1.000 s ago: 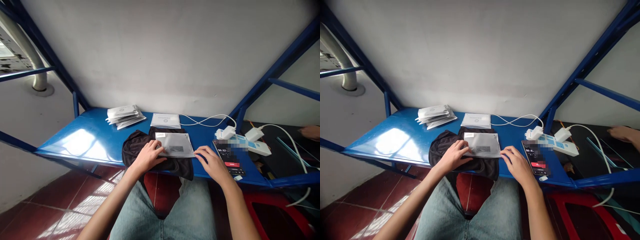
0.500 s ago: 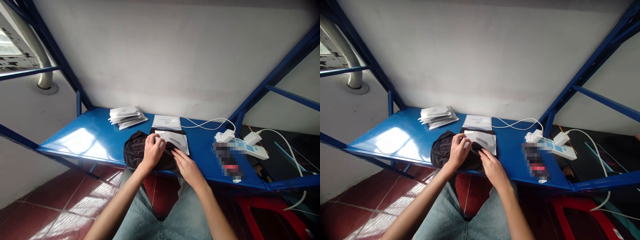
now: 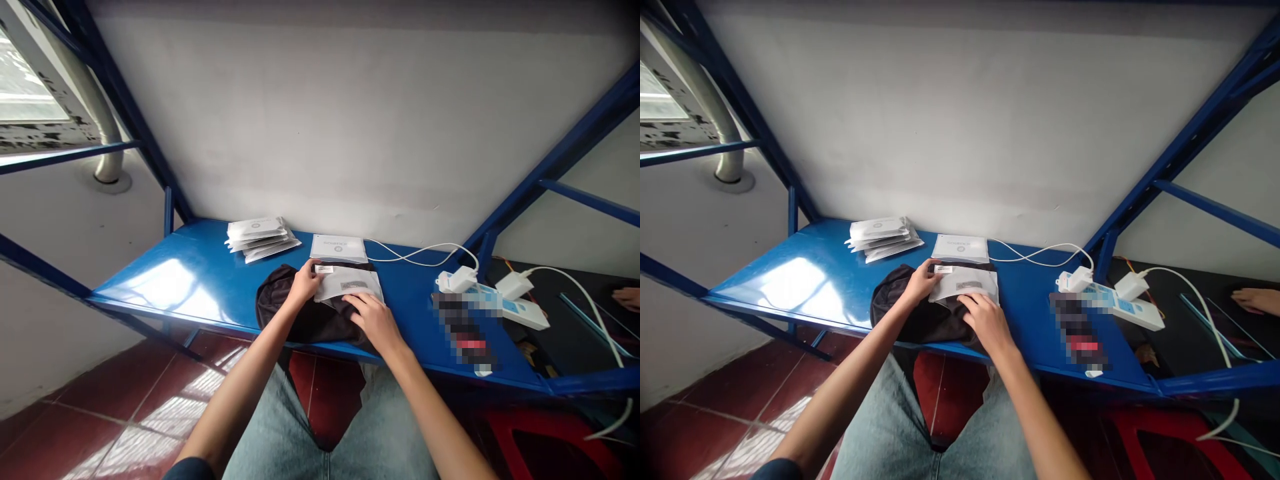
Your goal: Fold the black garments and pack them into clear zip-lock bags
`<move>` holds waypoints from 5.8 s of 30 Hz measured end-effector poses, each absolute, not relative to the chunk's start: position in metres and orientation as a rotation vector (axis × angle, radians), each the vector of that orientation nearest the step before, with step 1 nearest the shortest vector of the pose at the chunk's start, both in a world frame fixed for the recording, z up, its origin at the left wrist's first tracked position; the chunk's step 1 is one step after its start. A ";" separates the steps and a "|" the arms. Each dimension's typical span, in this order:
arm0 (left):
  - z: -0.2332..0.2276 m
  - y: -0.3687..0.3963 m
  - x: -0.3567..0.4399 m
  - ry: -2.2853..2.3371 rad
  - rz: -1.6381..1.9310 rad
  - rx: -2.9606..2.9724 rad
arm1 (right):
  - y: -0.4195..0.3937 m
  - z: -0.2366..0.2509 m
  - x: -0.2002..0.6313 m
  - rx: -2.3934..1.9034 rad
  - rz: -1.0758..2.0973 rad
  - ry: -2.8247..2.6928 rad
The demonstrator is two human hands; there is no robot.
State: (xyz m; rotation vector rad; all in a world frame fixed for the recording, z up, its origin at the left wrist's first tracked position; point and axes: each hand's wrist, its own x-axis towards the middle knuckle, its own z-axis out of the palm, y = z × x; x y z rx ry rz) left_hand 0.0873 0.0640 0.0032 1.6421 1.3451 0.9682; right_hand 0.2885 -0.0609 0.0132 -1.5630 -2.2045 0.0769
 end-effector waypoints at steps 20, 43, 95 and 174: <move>0.036 0.077 0.097 1.038 1.160 1.685 | 0.041 0.028 0.353 -1.555 0.272 -1.580; 0.030 0.180 0.120 1.474 0.485 2.561 | 0.146 0.021 0.315 -1.891 0.188 -2.287; 0.022 -0.027 0.092 1.590 1.181 1.873 | -0.057 -0.016 0.365 -1.564 0.827 -1.259; -0.004 -0.004 0.045 1.772 0.393 2.625 | -0.077 0.003 0.241 -1.954 0.373 -2.168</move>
